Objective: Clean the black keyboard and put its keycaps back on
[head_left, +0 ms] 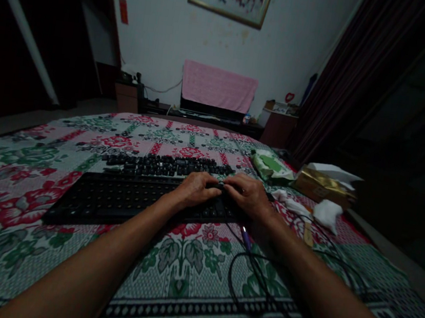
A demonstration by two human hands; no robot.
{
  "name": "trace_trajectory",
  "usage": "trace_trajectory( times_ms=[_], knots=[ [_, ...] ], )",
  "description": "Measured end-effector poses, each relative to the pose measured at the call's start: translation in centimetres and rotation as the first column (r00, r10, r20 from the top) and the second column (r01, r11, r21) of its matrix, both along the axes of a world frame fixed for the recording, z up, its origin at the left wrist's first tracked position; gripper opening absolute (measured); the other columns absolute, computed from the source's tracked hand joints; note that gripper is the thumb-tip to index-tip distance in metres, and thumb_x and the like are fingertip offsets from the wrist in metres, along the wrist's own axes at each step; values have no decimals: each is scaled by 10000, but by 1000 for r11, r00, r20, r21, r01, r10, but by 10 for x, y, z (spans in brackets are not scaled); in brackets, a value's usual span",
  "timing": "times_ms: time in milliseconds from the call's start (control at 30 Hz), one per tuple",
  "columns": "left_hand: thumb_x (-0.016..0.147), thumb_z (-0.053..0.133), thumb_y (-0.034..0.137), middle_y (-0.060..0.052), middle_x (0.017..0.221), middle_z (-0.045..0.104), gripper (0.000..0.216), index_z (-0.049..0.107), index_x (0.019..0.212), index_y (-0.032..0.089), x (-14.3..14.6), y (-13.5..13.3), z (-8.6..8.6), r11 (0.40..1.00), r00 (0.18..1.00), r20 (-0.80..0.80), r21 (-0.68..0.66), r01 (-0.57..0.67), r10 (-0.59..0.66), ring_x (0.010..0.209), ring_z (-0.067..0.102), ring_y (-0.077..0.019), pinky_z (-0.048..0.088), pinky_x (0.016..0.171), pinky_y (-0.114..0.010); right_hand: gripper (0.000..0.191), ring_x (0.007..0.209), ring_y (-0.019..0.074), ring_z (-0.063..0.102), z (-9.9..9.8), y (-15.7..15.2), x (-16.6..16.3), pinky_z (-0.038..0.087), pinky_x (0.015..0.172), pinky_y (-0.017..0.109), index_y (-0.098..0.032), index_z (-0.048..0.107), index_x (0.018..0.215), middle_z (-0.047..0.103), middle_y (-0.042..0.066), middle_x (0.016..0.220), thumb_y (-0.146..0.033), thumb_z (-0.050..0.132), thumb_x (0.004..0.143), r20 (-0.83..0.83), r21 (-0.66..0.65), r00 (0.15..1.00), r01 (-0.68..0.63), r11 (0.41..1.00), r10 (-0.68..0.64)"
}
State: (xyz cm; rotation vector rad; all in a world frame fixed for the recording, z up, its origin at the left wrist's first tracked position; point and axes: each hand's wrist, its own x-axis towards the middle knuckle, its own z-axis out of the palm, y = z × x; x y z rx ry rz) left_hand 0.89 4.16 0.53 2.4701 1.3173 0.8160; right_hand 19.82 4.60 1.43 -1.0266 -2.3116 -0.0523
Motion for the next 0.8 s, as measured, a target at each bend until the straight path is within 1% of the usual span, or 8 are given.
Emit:
trace_trajectory(
  times_ms=[100, 233, 333, 433, 533, 633, 800],
  knots=[
    [770, 492, 340, 0, 939, 660, 306, 639, 1018, 237, 1, 1, -2, 996, 996, 64, -44, 71, -68, 869, 586, -151, 435, 767, -238, 214, 792, 147, 556, -7, -6, 0, 410, 711, 242, -186, 632, 926, 619, 60, 849, -262, 454, 837, 37, 16, 998, -41, 999, 40],
    [753, 516, 299, -1, 901, 670, 274, 660, 968, 208, -2, 4, -6, 992, 989, 119, -72, 101, -92, 837, 595, -142, 437, 751, -227, 206, 809, 151, 553, -13, -4, -2, 411, 731, 254, -193, 623, 939, 616, 63, 871, -248, 455, 834, 42, 9, 995, -87, 996, 86],
    [731, 549, 301, -4, 909, 671, 269, 664, 954, 204, -3, 5, -9, 993, 984, 162, -79, 91, -77, 838, 600, -143, 438, 754, -225, 188, 831, 157, 557, -14, -3, -2, 412, 752, 267, -194, 614, 945, 624, 55, 879, -216, 488, 806, -12, -42, 993, -118, 992, 118],
    [704, 582, 329, -3, 916, 675, 284, 666, 946, 206, -3, 6, -11, 993, 979, 200, -99, 58, -37, 846, 605, -149, 442, 760, -230, 189, 823, 156, 563, -15, -5, -2, 415, 752, 270, -192, 606, 945, 629, 50, 886, -208, 510, 784, -89, -88, 993, -88, 992, 80],
    [685, 599, 335, 4, 879, 682, 278, 670, 914, 194, -3, 6, -13, 991, 975, 220, -121, 56, -28, 818, 611, -146, 452, 724, -222, 206, 804, 154, 565, -18, -6, -3, 418, 737, 271, -185, 603, 953, 632, 50, 889, -211, 531, 761, -139, -108, 989, -67, 992, 52],
    [681, 598, 323, 16, 856, 681, 254, 673, 890, 199, -2, 6, -13, 990, 975, 218, -122, 66, -38, 794, 612, -137, 454, 691, -212, 213, 813, 154, 567, -20, -5, -5, 419, 744, 276, -188, 607, 947, 635, 48, 892, -191, 533, 747, -159, -119, 985, -90, 989, 70],
    [687, 584, 324, 8, 875, 680, 292, 669, 936, 199, -2, 4, -8, 988, 980, 194, -139, 74, -46, 821, 605, -149, 452, 733, -224, 209, 810, 147, 572, -17, -5, -2, 422, 747, 267, -177, 615, 932, 638, 47, 890, -184, 530, 741, -162, -141, 983, -113, 984, 89]
  ],
)
